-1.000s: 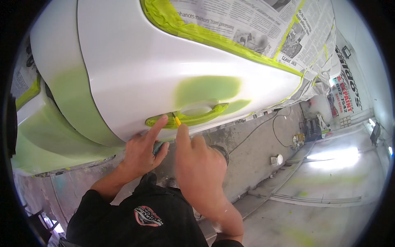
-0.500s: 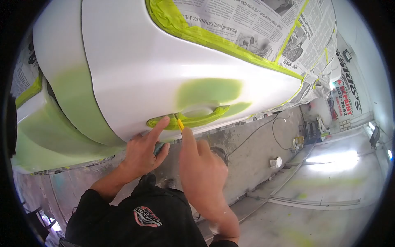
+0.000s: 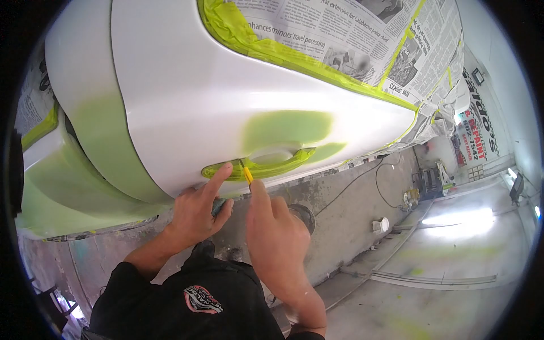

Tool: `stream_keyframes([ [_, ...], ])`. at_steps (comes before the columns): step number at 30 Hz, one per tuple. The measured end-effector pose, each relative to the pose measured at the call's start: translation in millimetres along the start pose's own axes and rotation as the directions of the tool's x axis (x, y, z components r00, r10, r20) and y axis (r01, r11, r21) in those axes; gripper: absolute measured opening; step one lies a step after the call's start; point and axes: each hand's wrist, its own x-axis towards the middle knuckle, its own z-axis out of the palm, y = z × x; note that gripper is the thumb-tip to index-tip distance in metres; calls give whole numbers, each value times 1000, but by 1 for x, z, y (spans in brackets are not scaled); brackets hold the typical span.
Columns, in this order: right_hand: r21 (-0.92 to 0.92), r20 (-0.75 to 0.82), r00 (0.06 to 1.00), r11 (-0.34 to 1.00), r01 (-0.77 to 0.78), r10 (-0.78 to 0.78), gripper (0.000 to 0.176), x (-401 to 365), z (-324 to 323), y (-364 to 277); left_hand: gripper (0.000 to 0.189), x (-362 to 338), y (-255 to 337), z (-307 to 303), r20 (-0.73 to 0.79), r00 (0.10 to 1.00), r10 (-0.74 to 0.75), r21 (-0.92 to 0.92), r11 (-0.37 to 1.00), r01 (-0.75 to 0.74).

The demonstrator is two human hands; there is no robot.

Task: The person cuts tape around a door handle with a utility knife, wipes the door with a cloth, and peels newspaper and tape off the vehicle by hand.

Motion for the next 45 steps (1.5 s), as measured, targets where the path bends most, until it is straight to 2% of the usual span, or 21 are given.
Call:
stream_keyframes([
  [9, -24, 2, 1000, 1000, -4, 4, 31, -2, 4, 0, 79, 0, -1, 0, -9, 1000, 22, -6, 1000, -22],
  [21, -194, 87, 994, 978, 77, -61, 39, 8, -9, -9, 81, 0, 0, -1, -5, 1000, 23, 15, 1000, -23],
  [24, -284, 124, 978, 938, 197, -168, 54, 6, -10, -7, 81, 0, -1, -1, -14, 999, 32, 14, 999, -32],
  [30, -282, 86, 985, 945, 168, -149, 54, 4, -4, -6, 81, 0, -1, -1, -13, 999, 30, 10, 999, -30],
  [45, -269, 137, 974, 940, 210, -179, 52, 10, -15, -7, 82, -2, 3, 0, 1, 1000, 1, 22, 1000, -1],
])
